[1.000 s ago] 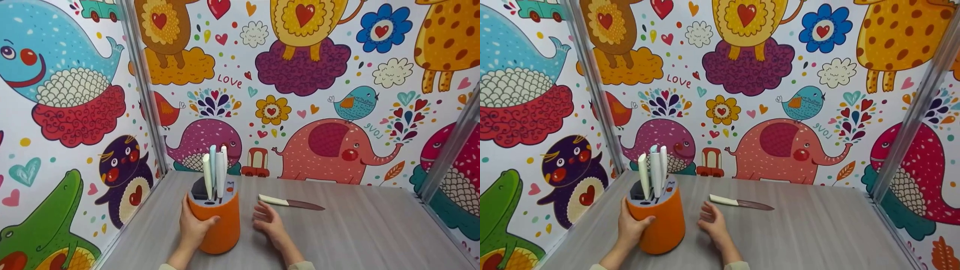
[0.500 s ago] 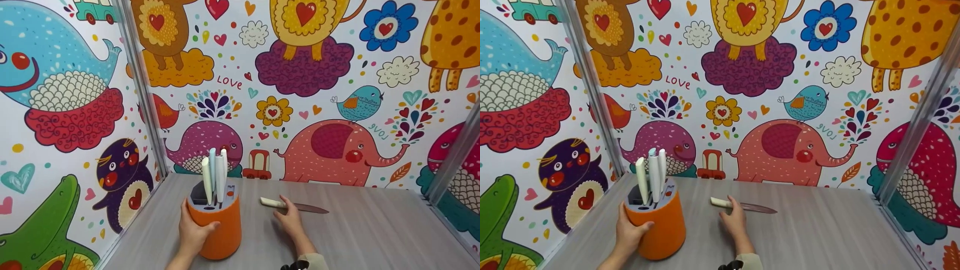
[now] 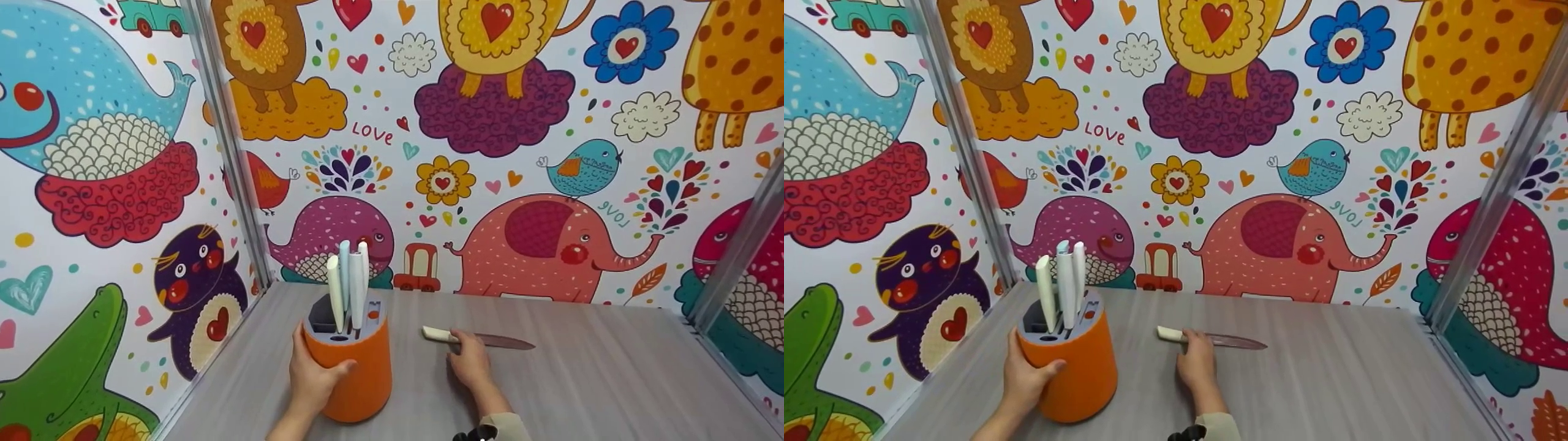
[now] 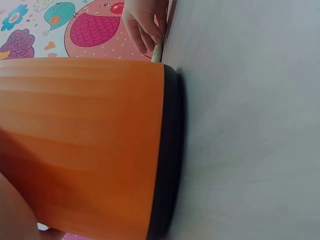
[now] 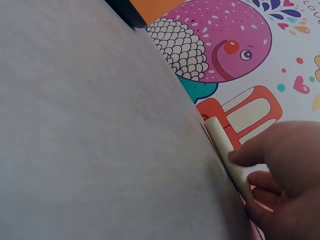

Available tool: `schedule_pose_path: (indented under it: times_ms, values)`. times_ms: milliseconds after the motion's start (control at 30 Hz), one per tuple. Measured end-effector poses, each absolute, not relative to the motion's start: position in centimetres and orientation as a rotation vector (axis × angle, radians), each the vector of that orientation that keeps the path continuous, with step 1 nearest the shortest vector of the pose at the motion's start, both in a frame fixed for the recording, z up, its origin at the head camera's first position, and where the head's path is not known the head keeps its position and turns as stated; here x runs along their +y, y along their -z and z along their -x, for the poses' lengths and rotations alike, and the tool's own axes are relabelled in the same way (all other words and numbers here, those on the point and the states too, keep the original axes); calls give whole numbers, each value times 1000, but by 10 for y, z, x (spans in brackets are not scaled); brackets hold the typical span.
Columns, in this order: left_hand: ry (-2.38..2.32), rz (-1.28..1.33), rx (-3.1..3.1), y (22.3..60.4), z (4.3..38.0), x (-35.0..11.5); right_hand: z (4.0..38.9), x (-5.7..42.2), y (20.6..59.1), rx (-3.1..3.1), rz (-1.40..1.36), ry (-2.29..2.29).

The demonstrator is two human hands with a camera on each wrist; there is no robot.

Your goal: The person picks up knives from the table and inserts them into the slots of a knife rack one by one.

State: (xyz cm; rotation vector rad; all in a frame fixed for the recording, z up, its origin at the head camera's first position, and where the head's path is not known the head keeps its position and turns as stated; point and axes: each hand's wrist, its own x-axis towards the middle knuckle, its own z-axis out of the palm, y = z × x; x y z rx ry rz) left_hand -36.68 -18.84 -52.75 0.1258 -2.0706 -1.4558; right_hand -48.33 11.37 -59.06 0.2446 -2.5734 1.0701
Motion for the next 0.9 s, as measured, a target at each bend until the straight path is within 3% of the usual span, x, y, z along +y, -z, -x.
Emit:
schedule_pose_path:
  times_ms: [467,900]
  values:
    - [1487,-135,-2105,527,367,-191,466,114,594,-2569,-167,-945]
    - [1531,-155,-2113,525,365,-189,441,110,567,-2660,-302,-746]
